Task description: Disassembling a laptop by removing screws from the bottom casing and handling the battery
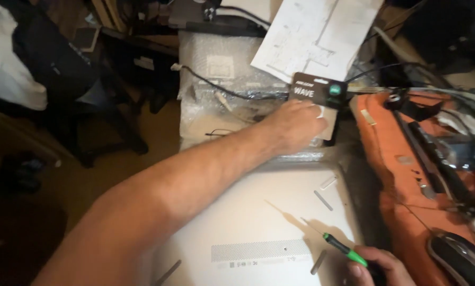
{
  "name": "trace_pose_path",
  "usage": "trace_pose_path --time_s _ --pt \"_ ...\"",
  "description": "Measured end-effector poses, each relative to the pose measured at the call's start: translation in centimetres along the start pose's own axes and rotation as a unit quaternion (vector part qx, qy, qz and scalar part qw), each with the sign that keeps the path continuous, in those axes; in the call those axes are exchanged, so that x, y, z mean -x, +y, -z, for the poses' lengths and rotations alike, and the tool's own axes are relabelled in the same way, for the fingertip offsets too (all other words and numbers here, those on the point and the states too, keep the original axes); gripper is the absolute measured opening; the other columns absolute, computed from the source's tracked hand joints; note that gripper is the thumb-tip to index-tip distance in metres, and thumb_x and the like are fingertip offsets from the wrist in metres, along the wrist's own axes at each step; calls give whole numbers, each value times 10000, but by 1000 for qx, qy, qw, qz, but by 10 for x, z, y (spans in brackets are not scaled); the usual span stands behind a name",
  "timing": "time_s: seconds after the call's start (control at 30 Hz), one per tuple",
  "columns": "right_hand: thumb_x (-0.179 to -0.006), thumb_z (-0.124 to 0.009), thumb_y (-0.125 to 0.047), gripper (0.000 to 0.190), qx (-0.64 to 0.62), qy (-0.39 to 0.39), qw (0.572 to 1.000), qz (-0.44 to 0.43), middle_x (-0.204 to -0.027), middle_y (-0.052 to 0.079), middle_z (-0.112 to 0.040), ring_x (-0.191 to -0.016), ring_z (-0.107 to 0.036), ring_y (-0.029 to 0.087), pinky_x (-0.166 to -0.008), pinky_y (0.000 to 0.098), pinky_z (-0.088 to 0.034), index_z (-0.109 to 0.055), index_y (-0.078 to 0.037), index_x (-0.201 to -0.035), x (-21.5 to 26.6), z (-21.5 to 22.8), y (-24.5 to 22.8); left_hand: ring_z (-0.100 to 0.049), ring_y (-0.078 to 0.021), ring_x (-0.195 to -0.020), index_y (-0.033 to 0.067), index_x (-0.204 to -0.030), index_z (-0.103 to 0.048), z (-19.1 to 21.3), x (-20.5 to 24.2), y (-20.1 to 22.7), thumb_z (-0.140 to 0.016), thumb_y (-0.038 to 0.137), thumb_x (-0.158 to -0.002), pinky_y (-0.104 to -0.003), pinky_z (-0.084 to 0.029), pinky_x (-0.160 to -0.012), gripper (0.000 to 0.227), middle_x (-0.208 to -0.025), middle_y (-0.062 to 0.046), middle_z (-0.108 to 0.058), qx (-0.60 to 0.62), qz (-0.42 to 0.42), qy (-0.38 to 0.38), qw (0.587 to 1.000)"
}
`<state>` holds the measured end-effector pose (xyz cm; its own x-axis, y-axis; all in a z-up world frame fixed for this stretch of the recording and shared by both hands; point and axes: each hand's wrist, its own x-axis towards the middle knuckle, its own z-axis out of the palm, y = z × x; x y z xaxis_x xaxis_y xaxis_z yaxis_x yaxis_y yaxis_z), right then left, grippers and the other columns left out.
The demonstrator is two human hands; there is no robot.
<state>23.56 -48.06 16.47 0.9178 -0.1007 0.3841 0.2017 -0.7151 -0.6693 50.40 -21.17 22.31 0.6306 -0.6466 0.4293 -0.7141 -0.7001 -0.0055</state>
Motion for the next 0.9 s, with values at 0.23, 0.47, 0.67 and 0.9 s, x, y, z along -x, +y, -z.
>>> trace_pose_path --time_s 0.23,0.47,0.67,0.9 --pt "-909 -677 -73 309 -231 -9 965 -124 -964 145 -685 -583 -703 241 -636 285 -581 -638 3 -1206 11 3 -1 -648 -281 -917 84 -1046 -711 -3 -8 16 -620 141 -963 -469 -549 -814 136 -933 -115 -679 -20 18 -83 996" --pt "-960 -660 -152 241 -75 30 991 -109 -930 104 -702 -739 -625 153 -738 236 -469 -667 -16 -1158 8 7 -54 -642 -304 -952 102 -994 -683 9 -9 26 -557 90 -973 -507 -535 -845 128 -1000 -127 -674 22 57 -67 996" --pt "-990 -680 -195 261 -36 48 995 -82 -1048 111 -694 -817 -607 154 -791 243 -451 -669 -19 -1184 10 9 -60 -569 -274 -1099 138 -1082 -671 20 -22 27 -697 51 -857 -485 -469 -1063 243 -1070 -87 -633 91 158 -144 973" --pt "-998 -687 -131 235 -100 47 992 -60 -1041 149 -690 -819 -619 153 -759 211 -454 -615 17 -1167 10 14 -63 -602 -248 -1114 188 -1185 -659 26 -24 30 -767 78 -830 -483 -412 -1089 387 -1102 -64 -676 146 210 -155 954"
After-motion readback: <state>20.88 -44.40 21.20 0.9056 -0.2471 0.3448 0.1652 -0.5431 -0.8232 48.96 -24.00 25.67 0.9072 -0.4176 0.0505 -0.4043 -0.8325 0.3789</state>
